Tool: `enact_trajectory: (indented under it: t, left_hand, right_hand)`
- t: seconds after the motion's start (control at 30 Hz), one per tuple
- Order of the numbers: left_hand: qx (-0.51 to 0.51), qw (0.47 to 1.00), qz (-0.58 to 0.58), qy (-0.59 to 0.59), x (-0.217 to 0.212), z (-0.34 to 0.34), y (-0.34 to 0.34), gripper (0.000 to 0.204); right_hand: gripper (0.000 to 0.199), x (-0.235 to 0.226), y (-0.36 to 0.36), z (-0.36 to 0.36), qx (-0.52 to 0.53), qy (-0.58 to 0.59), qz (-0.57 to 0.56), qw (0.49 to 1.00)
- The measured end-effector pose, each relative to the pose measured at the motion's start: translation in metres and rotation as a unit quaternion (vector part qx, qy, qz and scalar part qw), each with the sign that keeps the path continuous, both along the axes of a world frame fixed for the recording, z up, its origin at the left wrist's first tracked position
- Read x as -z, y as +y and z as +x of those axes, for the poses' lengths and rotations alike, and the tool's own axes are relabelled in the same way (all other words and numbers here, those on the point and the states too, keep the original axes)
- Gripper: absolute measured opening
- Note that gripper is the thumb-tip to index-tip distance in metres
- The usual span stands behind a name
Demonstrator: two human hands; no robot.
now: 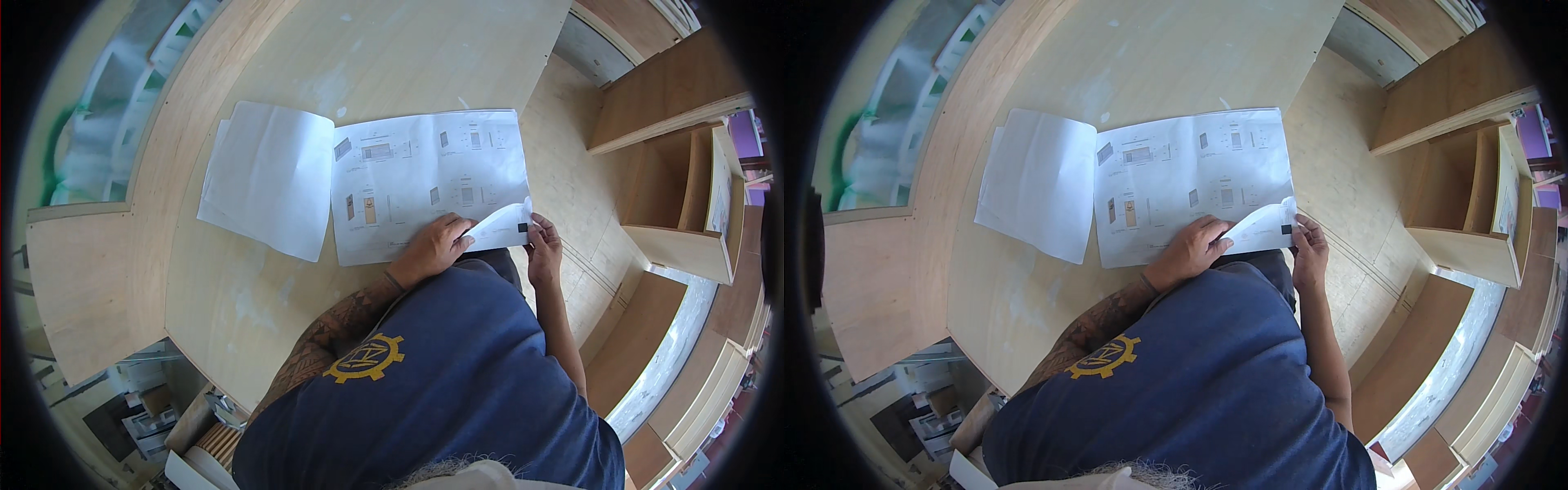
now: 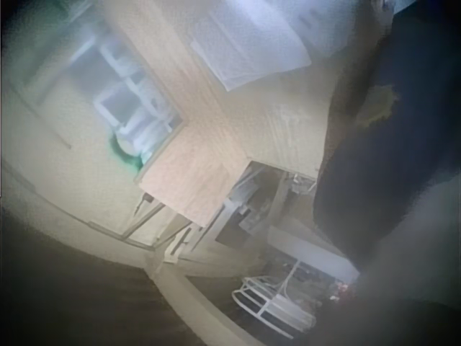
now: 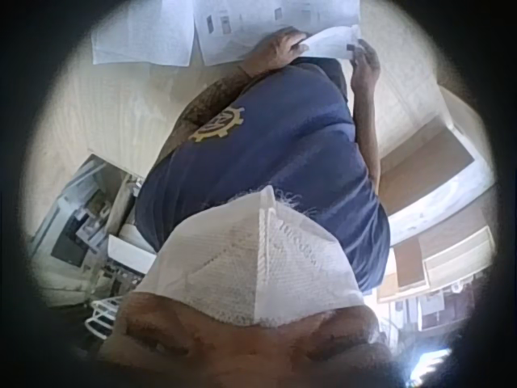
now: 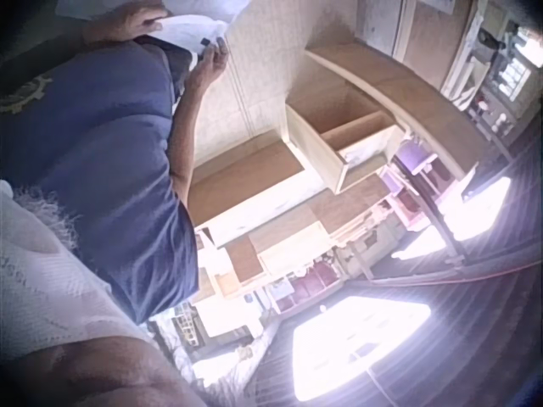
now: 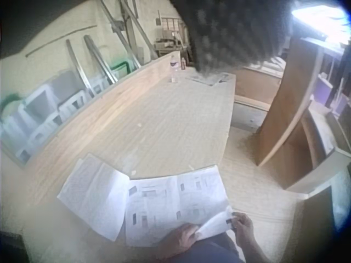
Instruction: The person reviews paper blueprints, measures various sections of a wooden cabinet structure using a tape measure, and flips through the pages of the blueprints.
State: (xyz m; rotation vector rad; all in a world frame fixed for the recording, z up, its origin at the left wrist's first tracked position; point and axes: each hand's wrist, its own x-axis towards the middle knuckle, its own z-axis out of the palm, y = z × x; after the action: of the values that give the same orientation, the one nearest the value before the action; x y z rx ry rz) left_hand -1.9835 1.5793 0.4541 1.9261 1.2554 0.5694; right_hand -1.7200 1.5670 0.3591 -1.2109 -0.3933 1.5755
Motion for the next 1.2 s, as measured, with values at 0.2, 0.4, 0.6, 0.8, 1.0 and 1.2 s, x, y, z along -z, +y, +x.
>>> enact_trajectory:
  t: [0.2,0.4,0.6,0.8,1.0,1.2]
  left_hand:
    - [0.005,1.0,0.017,-0.007,0.001,-0.003,0.002,0.025]
    - [0.006,1.0,0.001,-0.007,-0.002,-0.003,0.001,0.024]
    - [0.007,0.999,0.03,-0.018,0.0,-0.005,0.002,0.025]
    - [-0.007,0.999,0.019,-0.05,0.011,-0.01,0.001,0.029]
    - [-0.01,0.998,-0.025,-0.064,0.009,-0.012,-0.002,0.042]
    - [-0.124,0.962,0.019,-0.244,-0.072,-0.022,0.002,0.031]
  right_hand:
    - [0.033,0.002,0.001,0.0,-0.001,-0.003,0.011,1.0]
    - [0.034,0.004,0.001,-0.003,0.001,-0.016,0.016,1.0]
    - [0.035,0.006,0.002,-0.003,0.04,-0.016,-0.015,0.999]
    - [0.031,0.022,0.008,0.002,0.007,0.017,-0.038,0.999]
    - [0.051,0.025,0.03,0.01,-0.069,0.093,-0.034,0.993]
    - [0.039,0.01,0.058,0.019,-0.148,0.001,-0.03,0.989]
